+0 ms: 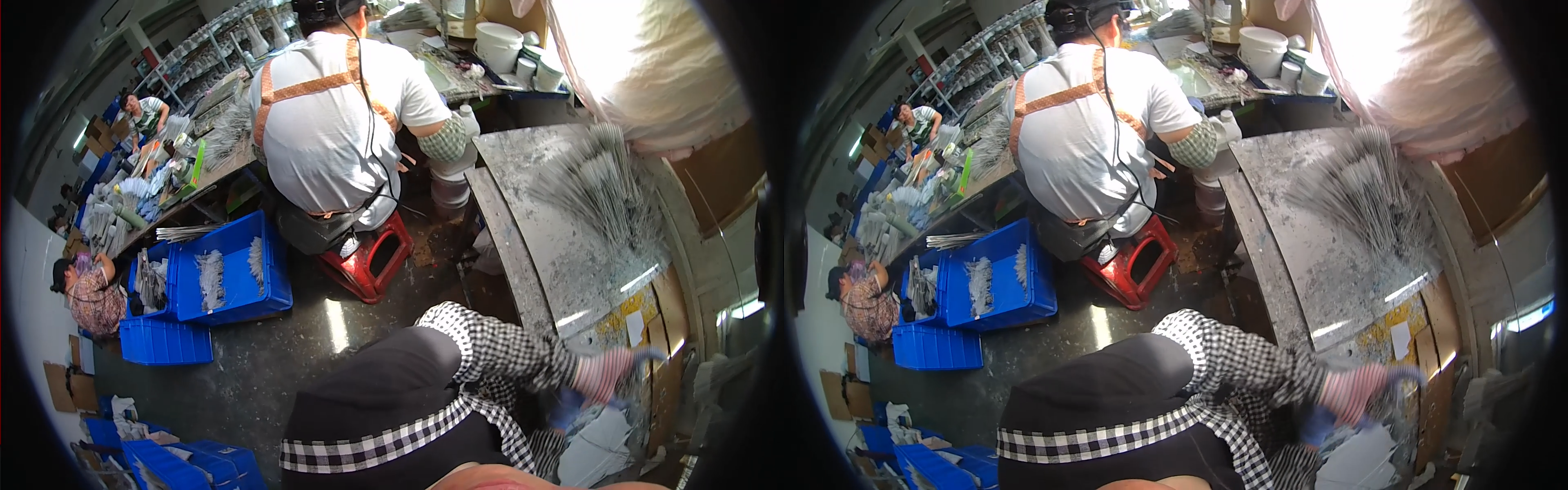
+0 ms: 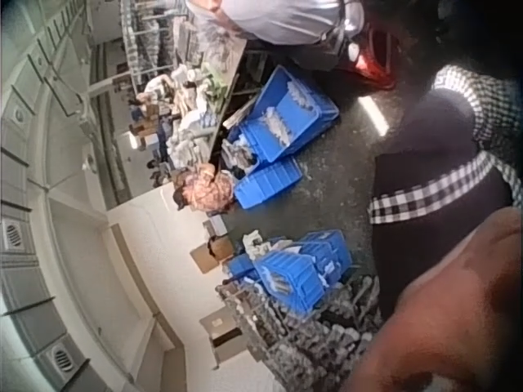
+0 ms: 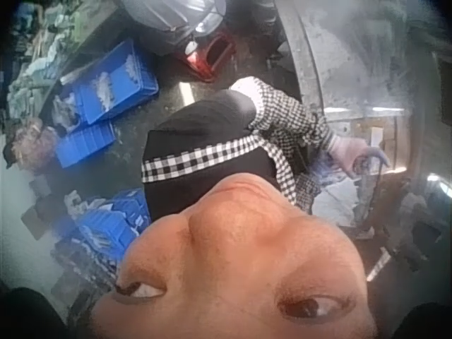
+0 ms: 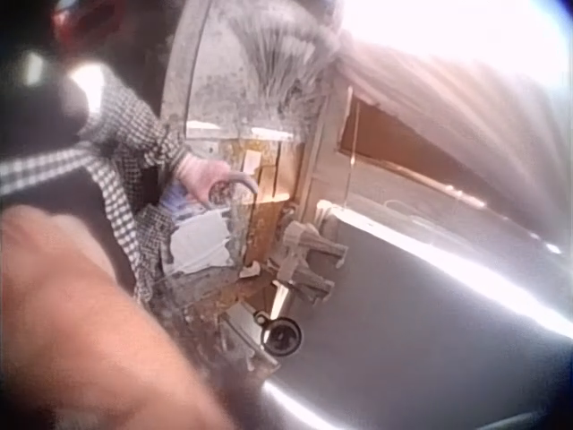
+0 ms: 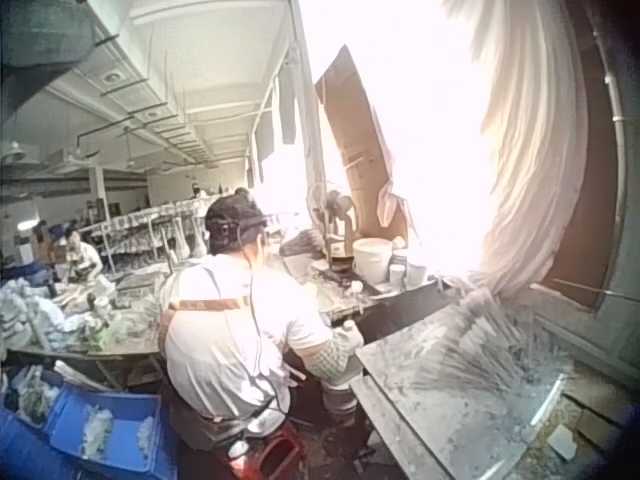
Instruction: Bundling, dipping, and arranging brush bristles in a manufacturing setting.
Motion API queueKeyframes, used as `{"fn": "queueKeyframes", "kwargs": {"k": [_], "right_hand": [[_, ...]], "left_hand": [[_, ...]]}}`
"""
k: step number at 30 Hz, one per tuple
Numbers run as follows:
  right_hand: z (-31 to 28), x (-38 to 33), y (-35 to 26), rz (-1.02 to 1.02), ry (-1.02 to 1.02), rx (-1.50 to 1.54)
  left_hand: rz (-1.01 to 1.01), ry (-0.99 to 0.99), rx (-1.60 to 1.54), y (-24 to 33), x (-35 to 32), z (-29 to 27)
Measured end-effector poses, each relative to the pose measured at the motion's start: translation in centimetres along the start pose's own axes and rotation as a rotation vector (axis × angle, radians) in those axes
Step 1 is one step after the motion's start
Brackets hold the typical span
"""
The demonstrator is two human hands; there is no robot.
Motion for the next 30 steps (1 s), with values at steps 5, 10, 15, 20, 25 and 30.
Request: {"fn": "queueKeyframes", "kwargs": {"k": [5,10,15,20,25,30], "right_hand": [[-4.1,1.2,0.7,0.228,0.053,0.395],[-1.3,1.1,2.4,0.543,-0.07,1.048],[7.6,-5.6,3.5,0.258,0.112,0.526],[-3.5,-2.3,13.1,0.302,-0.06,0.969],[-30.5,10.3,18.9,0.319,0.444,0.943],[-25.8,14.0,7.9,-0.199,0.16,0.905]], "left_hand": [[-0.007,-0.104,0.148,-2.4,1.8,1.2],[-0.106,0.109,0.201,-6.4,2.1,-1.9],[-0.037,-0.038,0.38,-6.3,1.4,1.2],[-0.253,-0.048,0.403,-7.4,1.6,-0.3],[-0.256,-0.029,0.525,-8.0,2.0,-0.7],[0.042,-0.148,0.432,-12.2,-0.2,1.0]]}}
Point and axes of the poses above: each hand's wrist, its own x-axis towards the middle knuckle, its own z-axis out of the palm, y = z × x, the point moved 6 cm from there along x, towards the middle knuckle, and after that the axes turned 2 degrees about -x, right-handed, at the moved point
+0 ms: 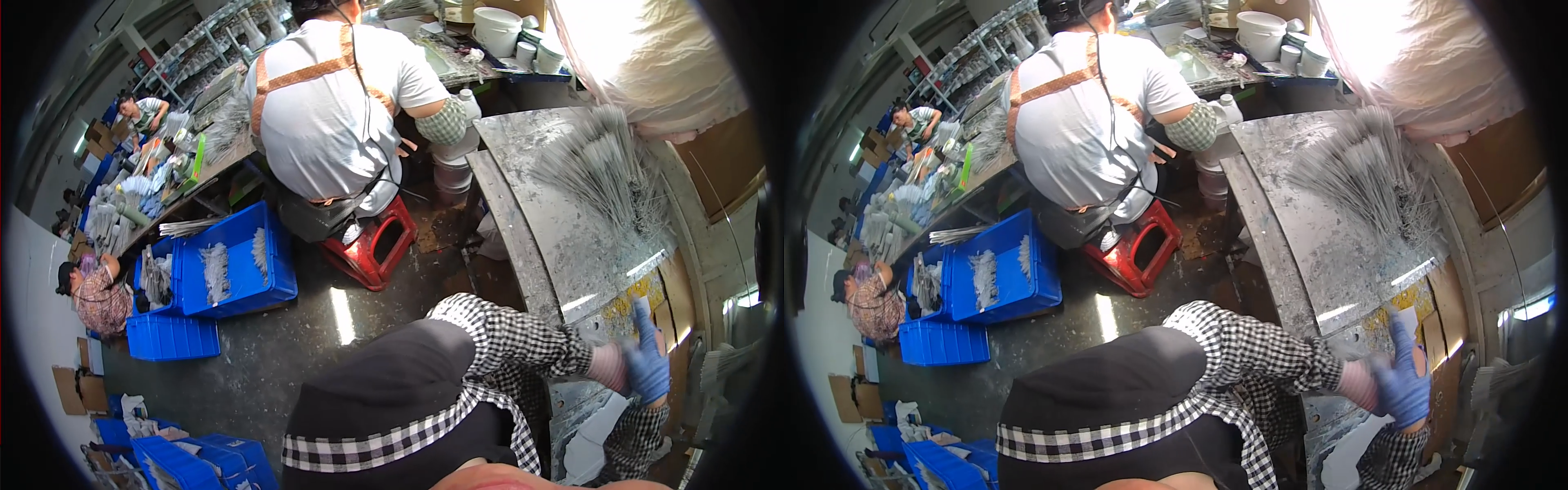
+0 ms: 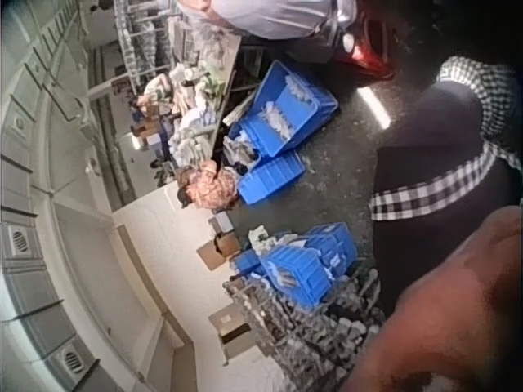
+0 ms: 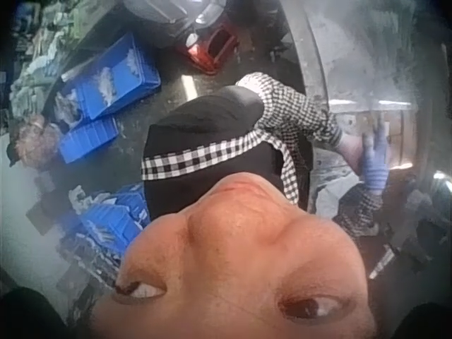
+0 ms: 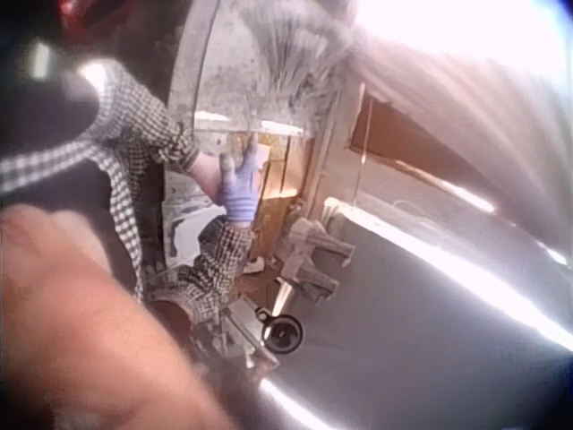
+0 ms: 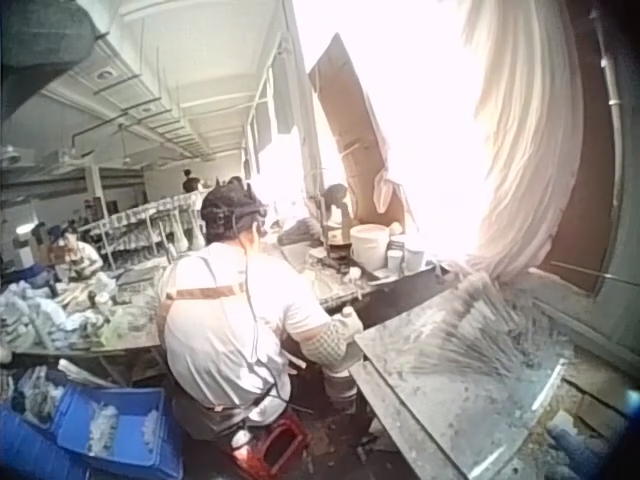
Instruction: Bundling, dipping, and arranging brush bristles in a manufacturing setting.
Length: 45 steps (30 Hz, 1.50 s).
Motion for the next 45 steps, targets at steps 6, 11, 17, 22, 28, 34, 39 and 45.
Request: {"fn": "queueKeyframes", "kwargs": {"k": [6,11,17,22,28,34,39,45], "right_hand": [[1.6,0.1,-0.4,-0.083,-0.414,0.052],[-5.5,5.7,-7.7,-0.525,-0.266,0.029],[1.1,3.7,2.8,-0.28,-0.135,-0.147],[-3.6,2.8,-2.4,-0.642,-0.023,0.043],[-0.2,-0.1,-0.6,-0.763,0.012,-0.184],[2.8,-2.7,4.7,-0.148,-0.046,0.256],[3.1,-19.3,12.8,0.183,0.311,0.245],[17.7,-15.6,11.4,0.461,0.645,0.293]], "left_hand": [[0.097,0.261,-0.738,4.7,1.2,-1.4],[-0.091,0.14,-0.885,4.0,2.0,-3.9],[-0.366,-0.142,-1.167,4.6,0.6,-6.6],[-0.446,-0.198,-1.118,6.8,-1.1,-4.3],[-0.486,-0.179,-0.965,7.3,-1.6,-5.9],[-0.468,-0.157,-0.795,6.5,-0.1,-3.2],[-0.437,-0.109,-0.678,7.1,1.4,-3.7],[-0.338,0.115,-0.151,-0.3,-4.3,-4.1]]}}
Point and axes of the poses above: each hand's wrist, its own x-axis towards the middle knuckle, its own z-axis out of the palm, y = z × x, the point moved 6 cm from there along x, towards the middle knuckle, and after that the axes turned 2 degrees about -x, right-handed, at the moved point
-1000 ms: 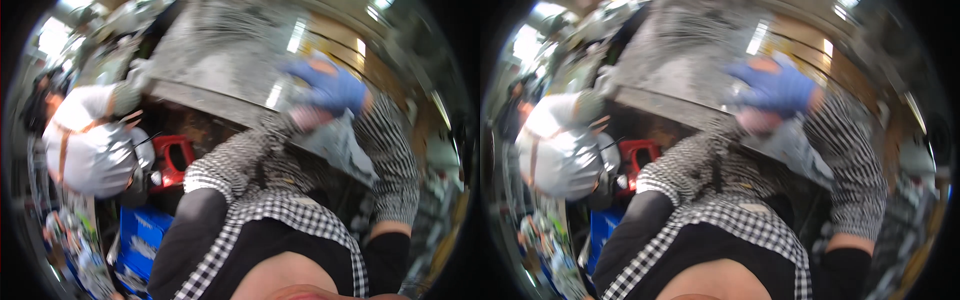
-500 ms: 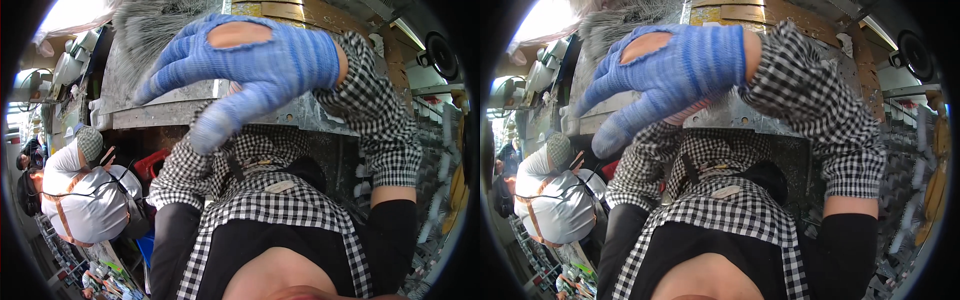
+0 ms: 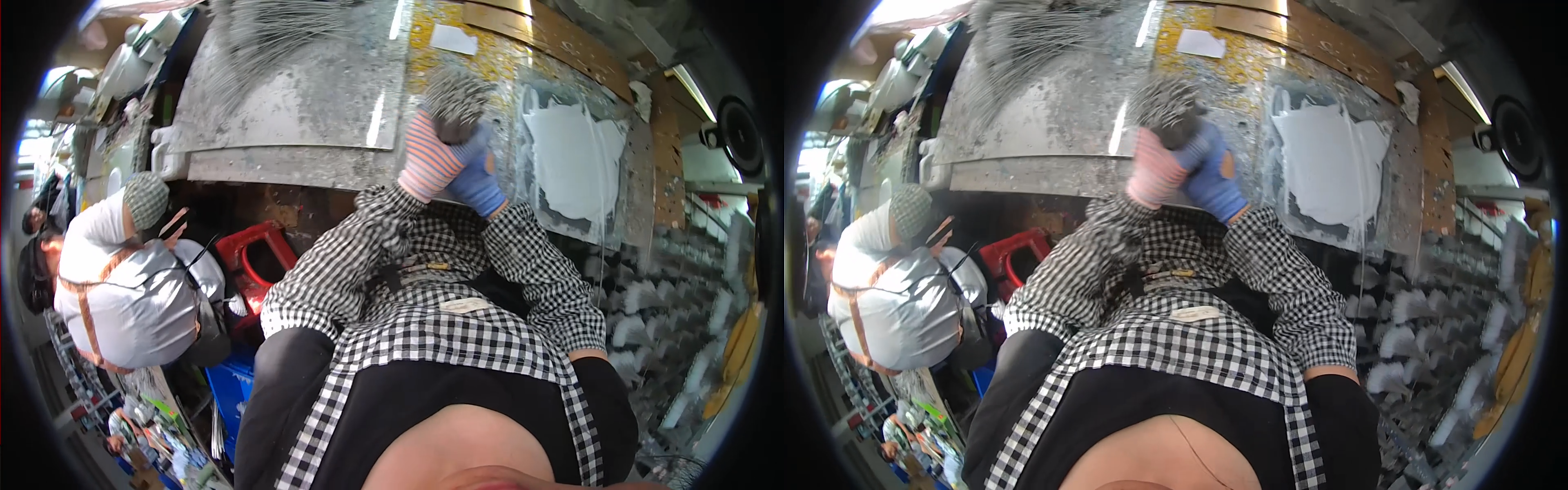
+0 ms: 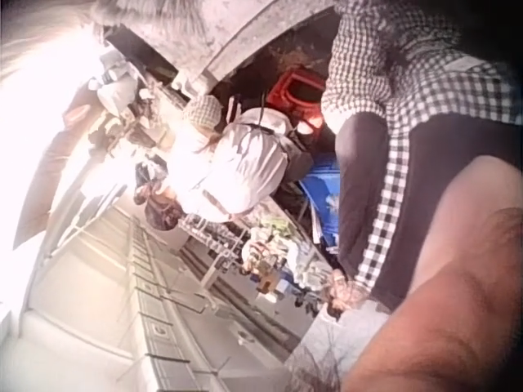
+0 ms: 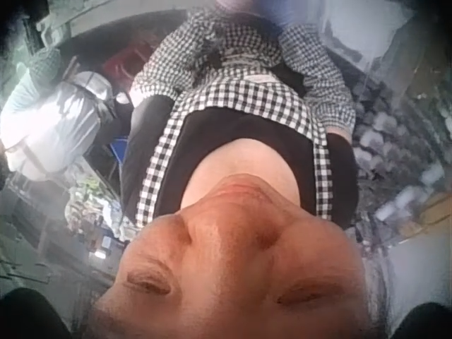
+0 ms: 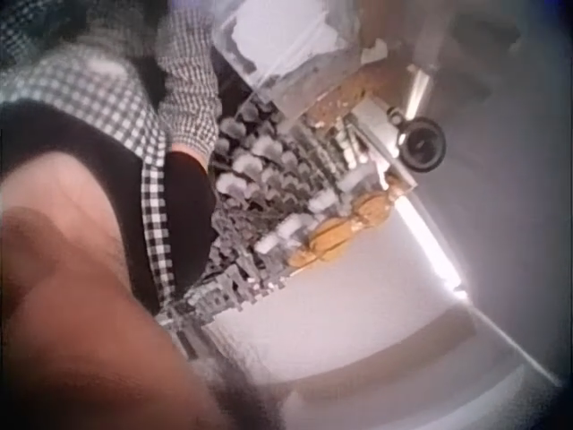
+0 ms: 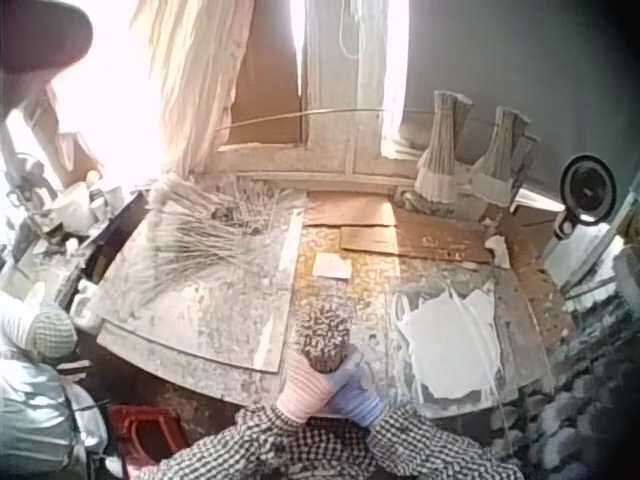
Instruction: Bundling, dipping, and arranging brush bristles in a manufacturing setting.
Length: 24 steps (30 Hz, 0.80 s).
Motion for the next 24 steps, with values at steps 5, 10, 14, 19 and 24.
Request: {"fn": "queueKeyframes", "kwargs": {"k": [5,10,14,19,24], "right_hand": [[-3.1,0.3,-5.7,0.196,-0.109,0.102],[0.2,-1.7,-4.7,-0.181,-0.545,-0.676],[0.9,-3.0,-4.2,-0.034,-0.444,-0.298],[12.4,0.1,-9.5,-0.124,-1.002,-0.546],[15.4,0.2,-12.2,-0.159,-1.019,-0.285]], "left_hand": [[0.043,-0.465,0.071,-0.6,-1.0,-1.8],[0.186,-0.708,0.545,-1.1,-1.3,-3.4],[0.252,-0.573,0.544,1.0,-2.1,-4.9],[0.438,-0.579,0.791,-1.5,-3.8,-3.6],[0.778,-0.195,0.389,9.6,-8.1,-2.1]]}}
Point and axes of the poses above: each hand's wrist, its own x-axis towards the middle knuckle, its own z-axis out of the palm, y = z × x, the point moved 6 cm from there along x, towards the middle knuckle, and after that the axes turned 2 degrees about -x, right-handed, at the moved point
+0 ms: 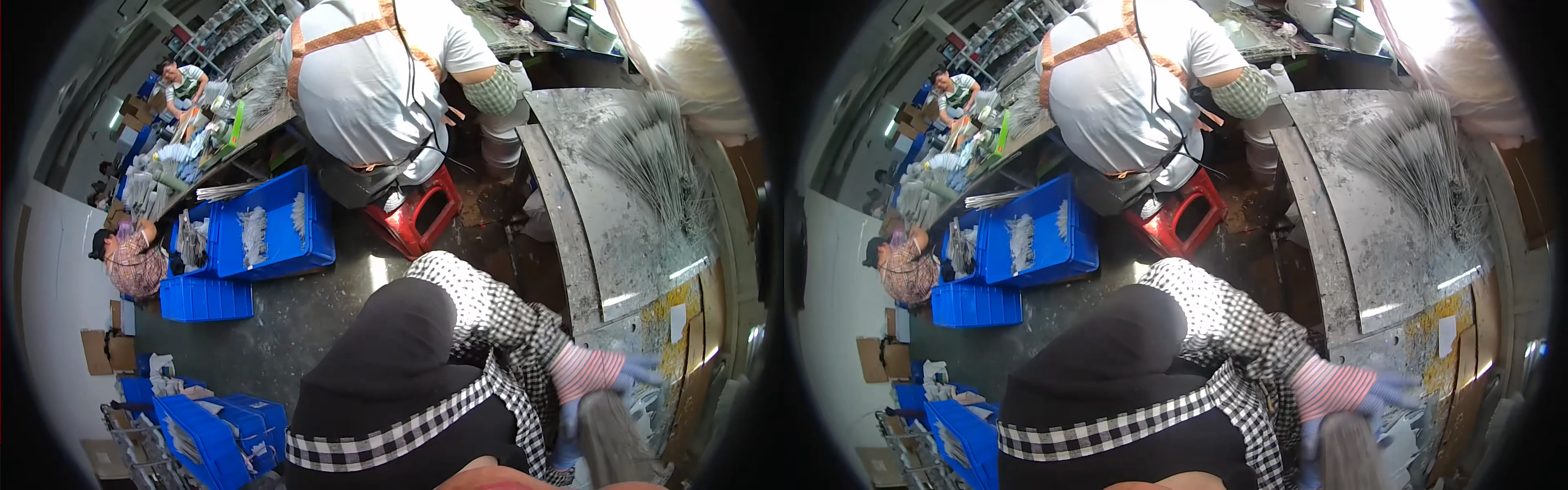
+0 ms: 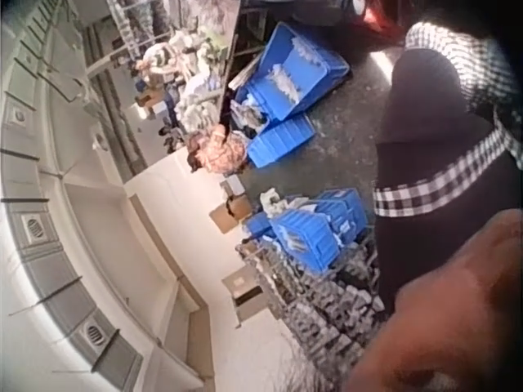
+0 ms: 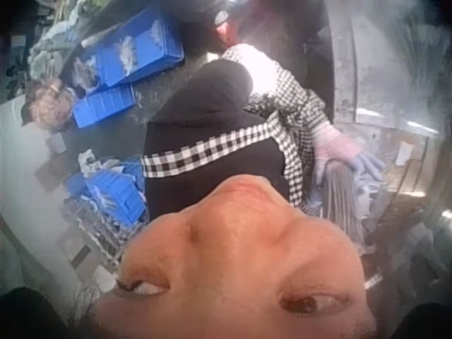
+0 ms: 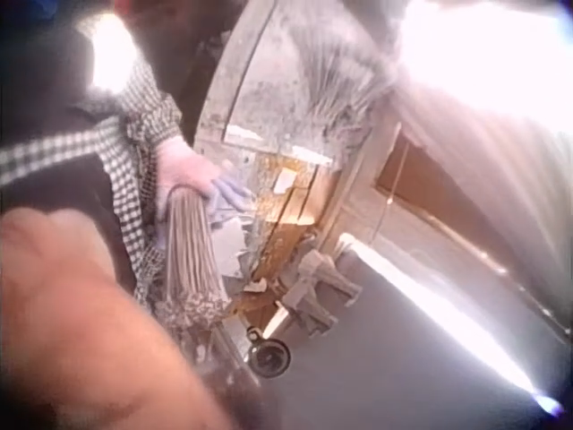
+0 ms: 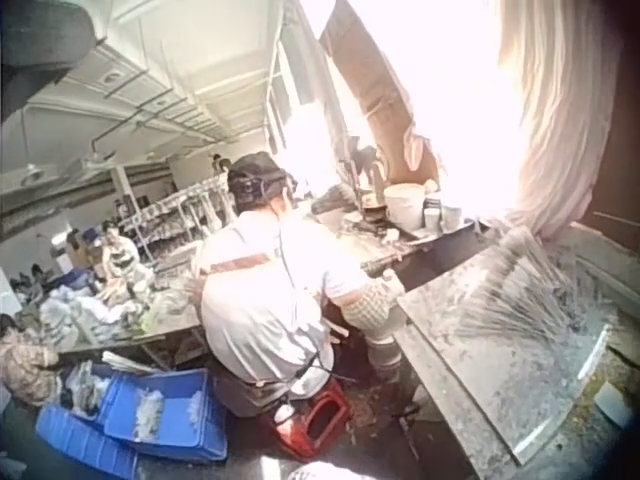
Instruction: Bundling, dipping, and arranging brush bristles in a manufacturing setting.
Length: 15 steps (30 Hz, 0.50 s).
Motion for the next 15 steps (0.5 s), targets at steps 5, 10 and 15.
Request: {"fn": "queueKeyframes", "kwargs": {"k": [5,10,15], "right_hand": [[-0.2,-2.9,-0.8,0.006,0.023,0.191],[0.4,-7.8,-0.1,0.123,0.085,0.417],[0.9,-10.9,0.4,0.191,0.125,0.636]], "left_hand": [[-1.248,0.062,-0.981,-2.6,-18.8,7.4],[-1.238,-0.009,-0.973,-4.9,-17.1,10.7],[-1.217,-0.047,-0.919,-3.9,-16.5,10.2]]}}
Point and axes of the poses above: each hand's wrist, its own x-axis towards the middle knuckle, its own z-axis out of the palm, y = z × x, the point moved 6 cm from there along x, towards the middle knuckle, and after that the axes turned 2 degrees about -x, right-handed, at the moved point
